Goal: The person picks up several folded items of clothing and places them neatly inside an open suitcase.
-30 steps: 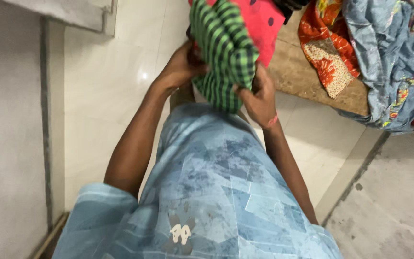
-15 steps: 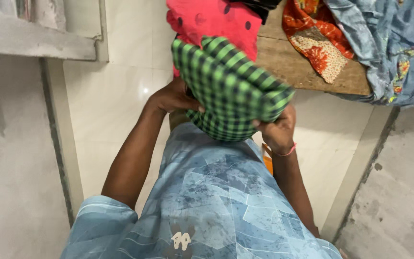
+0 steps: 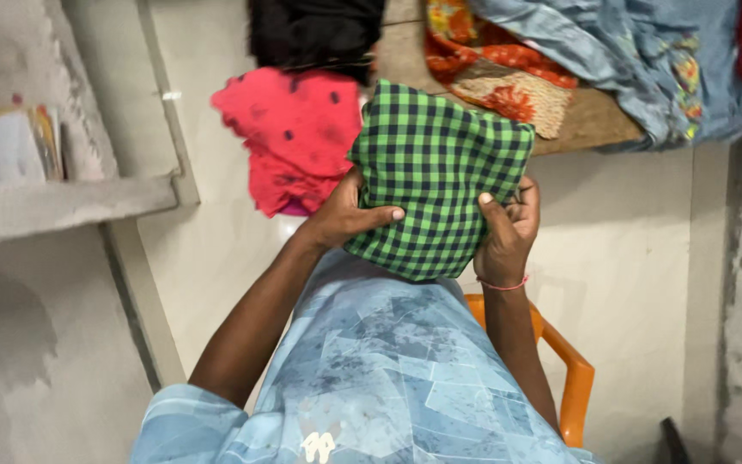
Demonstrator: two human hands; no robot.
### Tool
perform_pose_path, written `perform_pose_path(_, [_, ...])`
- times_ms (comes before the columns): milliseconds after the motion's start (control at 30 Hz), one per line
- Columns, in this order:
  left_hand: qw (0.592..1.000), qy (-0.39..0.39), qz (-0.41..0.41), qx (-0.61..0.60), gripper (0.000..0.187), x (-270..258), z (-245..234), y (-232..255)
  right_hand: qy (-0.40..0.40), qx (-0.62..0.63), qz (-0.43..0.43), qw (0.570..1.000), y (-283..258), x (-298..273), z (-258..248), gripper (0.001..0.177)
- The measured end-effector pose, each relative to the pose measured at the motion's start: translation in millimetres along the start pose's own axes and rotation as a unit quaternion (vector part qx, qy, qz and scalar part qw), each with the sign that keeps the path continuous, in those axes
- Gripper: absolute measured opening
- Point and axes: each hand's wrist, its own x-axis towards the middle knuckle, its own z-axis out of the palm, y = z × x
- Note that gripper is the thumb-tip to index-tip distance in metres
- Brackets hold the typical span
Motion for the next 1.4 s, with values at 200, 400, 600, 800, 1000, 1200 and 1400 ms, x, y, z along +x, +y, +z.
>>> perform_pose_path(200, [0.999, 0.000, -0.033, 0.040, 0.095, 42, 62, -17, 0.055, 0.024, -0.005, 0.998, -27, 6, -63, 0.039])
perform_pose_path(400, [0.996, -0.015, -0.086, 0.011, 0.094, 88, 125, -41, 0.096, 0.039, -0.015, 0.994, -59, 8, -128, 0.042])
perform_pose_path(600, [0.988, -0.091, -0.126, -0.024, 0.086, 134, 183, -60, 0.174, 0.054, -0.043, 0.982, -84, 2, -184, 0.042])
perform_pose_path(800, [0.970, -0.180, -0.158, 0.029, 0.085, 194, 230, -77, 0.279, 0.051, -0.083, 0.955, -88, -3, -233, 0.037])
perform_pose_path(1000, [0.946, -0.261, -0.180, 0.061, 0.085, 261, 290, -94, 0.345, 0.076, -0.115, 0.928, -106, 13, -284, 0.033])
perform_pose_path(1200, [0.928, -0.297, -0.221, 0.036, 0.086, 333, 362, -104, 0.393, 0.051, -0.136, 0.908, -145, 47, -344, 0.034])
perform_pose_path(1400, [0.901, -0.375, -0.200, 0.091, 0.079, 418, 433, -101, 0.434, 0.043, -0.147, 0.888, -192, 87, -402, 0.035])
